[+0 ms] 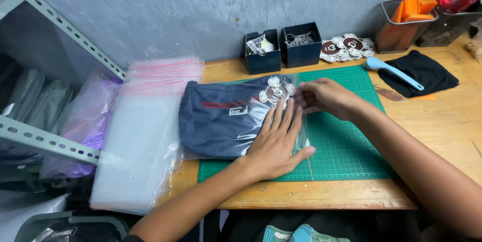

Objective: The person attaches a decorative patch to a blue sling bag, then places the bag into a clear plastic bag. They add several small stickers and a chain from a small box into the plastic bag and seal it.

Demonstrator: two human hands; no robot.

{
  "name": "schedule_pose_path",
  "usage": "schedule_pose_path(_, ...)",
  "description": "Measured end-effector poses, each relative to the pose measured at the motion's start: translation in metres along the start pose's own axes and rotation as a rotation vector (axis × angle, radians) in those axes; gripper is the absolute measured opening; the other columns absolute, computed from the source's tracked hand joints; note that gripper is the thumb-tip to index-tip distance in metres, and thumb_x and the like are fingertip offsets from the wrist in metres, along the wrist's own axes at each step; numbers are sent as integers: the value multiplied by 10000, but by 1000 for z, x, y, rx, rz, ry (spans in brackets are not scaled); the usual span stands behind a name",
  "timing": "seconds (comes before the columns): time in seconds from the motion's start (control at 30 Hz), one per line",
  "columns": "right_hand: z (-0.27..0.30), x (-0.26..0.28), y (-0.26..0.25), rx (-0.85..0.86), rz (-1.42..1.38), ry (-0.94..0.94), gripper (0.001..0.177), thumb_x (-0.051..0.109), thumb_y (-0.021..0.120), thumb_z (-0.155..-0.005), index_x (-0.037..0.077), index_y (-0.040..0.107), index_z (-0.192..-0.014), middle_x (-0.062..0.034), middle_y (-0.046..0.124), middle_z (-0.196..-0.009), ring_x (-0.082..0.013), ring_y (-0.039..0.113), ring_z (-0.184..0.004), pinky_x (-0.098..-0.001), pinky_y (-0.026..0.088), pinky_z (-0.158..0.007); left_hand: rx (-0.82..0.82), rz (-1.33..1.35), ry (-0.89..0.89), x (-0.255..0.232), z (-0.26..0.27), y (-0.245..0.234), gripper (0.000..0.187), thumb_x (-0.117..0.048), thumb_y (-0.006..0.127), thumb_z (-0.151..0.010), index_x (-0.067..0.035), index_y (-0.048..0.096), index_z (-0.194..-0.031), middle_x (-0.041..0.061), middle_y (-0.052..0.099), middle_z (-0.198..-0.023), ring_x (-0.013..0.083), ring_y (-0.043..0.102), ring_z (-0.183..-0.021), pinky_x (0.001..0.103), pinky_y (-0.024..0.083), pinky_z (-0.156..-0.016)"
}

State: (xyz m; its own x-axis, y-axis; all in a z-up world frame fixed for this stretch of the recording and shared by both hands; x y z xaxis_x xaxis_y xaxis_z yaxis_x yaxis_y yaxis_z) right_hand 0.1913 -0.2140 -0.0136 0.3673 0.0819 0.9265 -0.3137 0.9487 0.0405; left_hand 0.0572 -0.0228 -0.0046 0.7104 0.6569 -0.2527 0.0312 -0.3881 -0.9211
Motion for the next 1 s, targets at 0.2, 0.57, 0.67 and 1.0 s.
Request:
schedule_pose_path(0.2, -23, -26, -16, -232, 214, -285, 308, 215, 719, -1107, -77, 781, -1032, -204, 748, -854, -282, 756, -702, -386, 648, -651, 42, 287, -106, 26, -45, -13, 743, -436, 751, -982, -104, 615, -1632, 341, 525, -1705, 553, 555, -1550, 626, 469, -1263)
schedule_pose_path(0.57, -46, -40, -28, -319, 104, -425, 232, 47, 855, -972, -31, 818, -1188, -178, 783, -927, -197, 764, -698, -307, 619, -554, 298, 45, -571, 110, -139, -66, 977, -792, 304, -1057, -4, 828, -1301, 277, 801, -1339, 506, 715, -1345, 644, 522, -1119)
schedule_pose_path(0.67, -42, -40, -28, -277, 54, -394, 245, 37, 820, -1016, -40, 819, -1249, -180, 770, -1012, -190, 756, -791, -286, 632, -567, 383, 193, -657, 134, -150, -49, 942, -796, 448, -962, -7, 828, -1308, 297, 759, -1457, 489, 662, -1461, 614, 501, -1207)
schedule_pose_path(1.0, -21, -20, -18, -290, 62, -457, 230, 11, 857, -978, -25, 845, -1204, -180, 826, -986, -177, 787, -862, -293, 691, -722, 398, 627, -683, 172, -155, -5, 498, -569, 855, -913, -133, 911, -1146, 220, 850, -1269, 396, 800, -1268, 461, 651, -1034)
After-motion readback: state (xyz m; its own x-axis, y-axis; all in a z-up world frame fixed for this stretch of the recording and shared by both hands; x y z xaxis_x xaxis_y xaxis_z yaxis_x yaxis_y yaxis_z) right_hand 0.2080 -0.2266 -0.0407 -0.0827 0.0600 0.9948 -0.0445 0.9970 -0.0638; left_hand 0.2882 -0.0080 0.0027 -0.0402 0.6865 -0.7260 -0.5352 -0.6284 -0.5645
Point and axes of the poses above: each hand's wrist, its own z-axis away from the middle knuckle, its own y-axis out of the palm, x = y × z, the point moved 2 cm from there along -z, towards the middle knuckle
